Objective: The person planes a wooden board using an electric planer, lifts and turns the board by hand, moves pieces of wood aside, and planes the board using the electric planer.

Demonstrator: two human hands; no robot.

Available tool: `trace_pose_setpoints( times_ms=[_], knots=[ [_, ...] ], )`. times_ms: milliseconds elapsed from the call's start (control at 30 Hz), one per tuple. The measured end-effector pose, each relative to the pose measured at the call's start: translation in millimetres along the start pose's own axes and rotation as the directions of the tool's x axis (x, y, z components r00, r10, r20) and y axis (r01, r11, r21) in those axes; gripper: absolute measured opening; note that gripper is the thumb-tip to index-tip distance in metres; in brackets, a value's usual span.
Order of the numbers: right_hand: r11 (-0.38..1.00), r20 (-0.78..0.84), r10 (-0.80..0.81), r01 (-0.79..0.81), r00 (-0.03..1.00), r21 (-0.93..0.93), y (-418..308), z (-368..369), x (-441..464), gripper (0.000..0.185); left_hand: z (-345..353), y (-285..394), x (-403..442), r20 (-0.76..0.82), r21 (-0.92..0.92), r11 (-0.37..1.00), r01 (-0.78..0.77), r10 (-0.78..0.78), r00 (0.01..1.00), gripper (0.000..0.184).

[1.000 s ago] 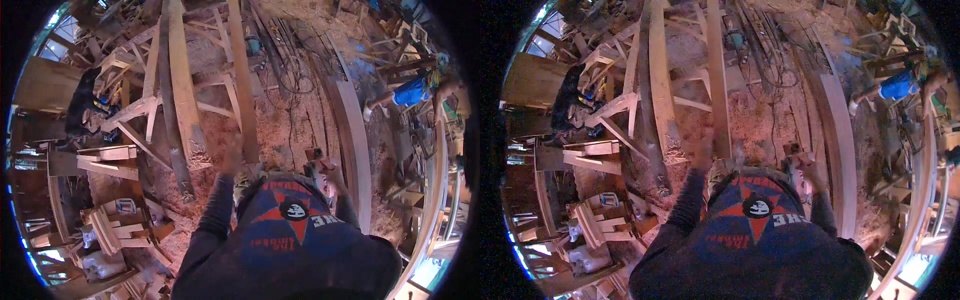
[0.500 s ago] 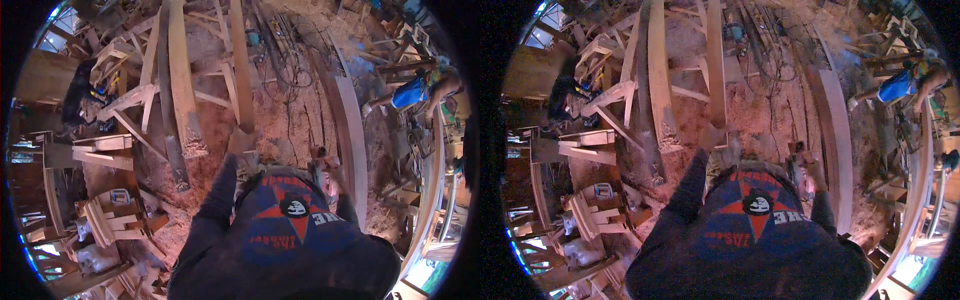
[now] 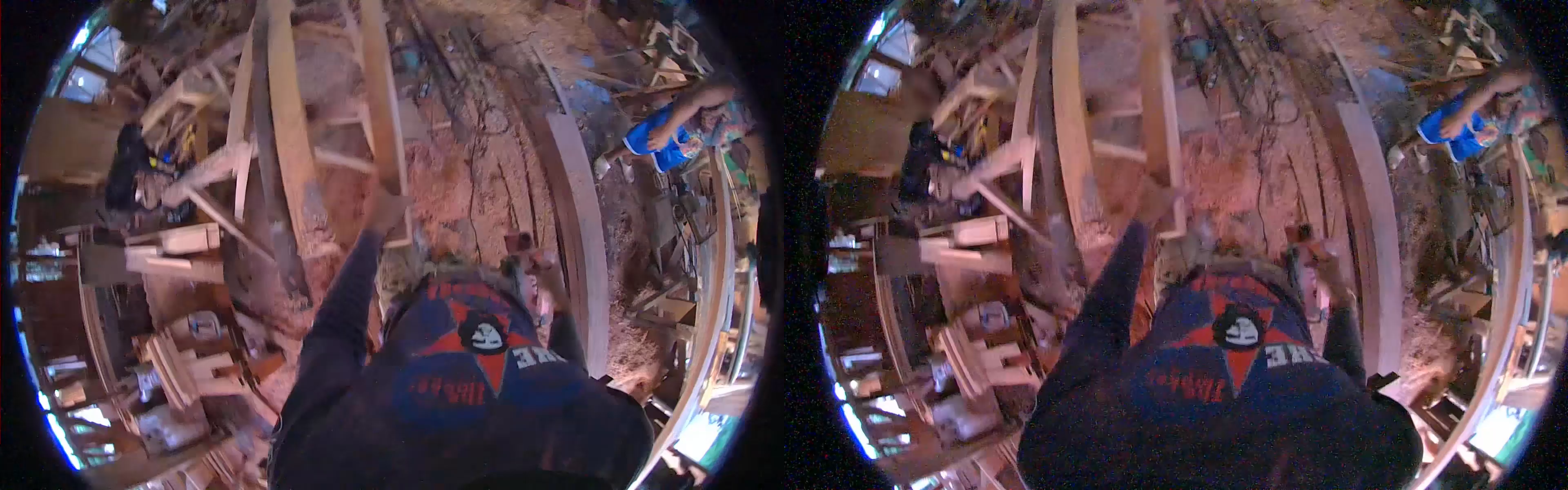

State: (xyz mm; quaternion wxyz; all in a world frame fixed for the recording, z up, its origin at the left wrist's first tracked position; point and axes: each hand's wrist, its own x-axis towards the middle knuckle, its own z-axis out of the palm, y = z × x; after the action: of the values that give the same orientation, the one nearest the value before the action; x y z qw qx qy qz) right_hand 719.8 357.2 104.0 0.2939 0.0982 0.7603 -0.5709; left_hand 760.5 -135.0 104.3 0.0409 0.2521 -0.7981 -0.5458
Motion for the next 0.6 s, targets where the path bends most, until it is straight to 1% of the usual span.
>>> trace_pose_setpoints(
  times_ms=[33,100,133,167,200,233,267,300,333,367,400,467,500,533,567,600],
  knots=[
    [0.976,0.014,-0.046,0.042,0.999,0.215,40,-9,23,0.032,-6,2,-9,-0.011,-0.188,0.978,-0.089,0.088,0.996,0.082],
    [0.886,-0.023,-0.120,0.117,0.993,0.449,62,-16,30,0.033,-14,11,-22,-0.112,-0.414,0.906,-0.088,0.045,0.993,0.052],
    [0.961,-0.001,-0.113,0.109,0.994,0.255,58,-21,19,0.032,-29,14,-24,-0.013,-0.342,0.939,0.033,-0.040,0.999,0.050],
    [0.981,-0.003,-0.107,0.106,0.994,0.160,61,-24,17,0.032,-39,-1,-25,0.041,-0.306,0.948,0.091,-0.083,0.996,0.050],
    [0.993,-0.004,-0.101,0.101,0.995,0.064,66,-27,14,0.031,-46,-33,-21,0.079,-0.251,0.966,0.065,-0.046,0.996,0.050],
    [0.999,-0.039,0.046,-0.045,0.998,0.014,77,-35,17,0.032,-51,-79,-8,0.121,-0.166,0.986,-0.016,0.036,0.992,0.050],
    [0.980,-0.074,0.195,-0.197,0.978,-0.032,81,-41,22,0.033,-55,-136,9,0.180,-0.045,0.984,-0.170,0.175,0.968,0.050],
    [0.980,-0.086,0.194,-0.196,0.977,-0.018,76,-42,21,0.033,-61,-196,29,0.250,0.059,0.937,-0.346,0.321,0.913,0.050],
    [0.971,-0.103,0.194,-0.206,0.976,-0.121,68,-44,16,0.030,-67,-159,17,0.197,-0.010,0.983,-0.181,0.179,0.964,0.050],
    [0.949,-0.121,0.195,-0.219,0.973,-0.227,63,-48,13,0.028,-72,-119,4,0.138,-0.111,0.994,-0.006,0.021,0.990,0.050],
    [0.948,-0.131,0.199,-0.225,0.971,-0.226,59,-51,13,0.028,-76,-90,-8,0.099,-0.179,0.980,0.093,-0.076,0.992,0.050],
    [0.989,-0.164,0.124,-0.135,0.979,-0.055,49,-58,15,0.025,-85,-59,-23,0.036,-0.275,0.948,0.162,-0.158,0.987,0.050],
    [0.987,-0.160,0.138,-0.149,0.977,-0.058,43,-67,22,0.025,-93,-61,-25,0.007,-0.332,0.930,0.156,-0.163,0.987,0.045],
    [0.980,-0.159,0.142,-0.161,0.977,-0.113,44,-76,28,0.026,-101,-62,-27,-0.022,-0.387,0.910,0.146,-0.167,0.986,0.040],
    [0.972,-0.160,0.143,-0.169,0.977,-0.164,42,-80,36,0.026,-106,-87,-24,-0.018,-0.380,0.912,0.156,-0.176,0.984,0.040],
    [0.980,-0.147,0.171,-0.184,0.974,-0.081,31,-78,37,0.029,-109,-134,-14,0.040,-0.437,0.879,0.189,-0.191,0.981,0.037]
  ],
)
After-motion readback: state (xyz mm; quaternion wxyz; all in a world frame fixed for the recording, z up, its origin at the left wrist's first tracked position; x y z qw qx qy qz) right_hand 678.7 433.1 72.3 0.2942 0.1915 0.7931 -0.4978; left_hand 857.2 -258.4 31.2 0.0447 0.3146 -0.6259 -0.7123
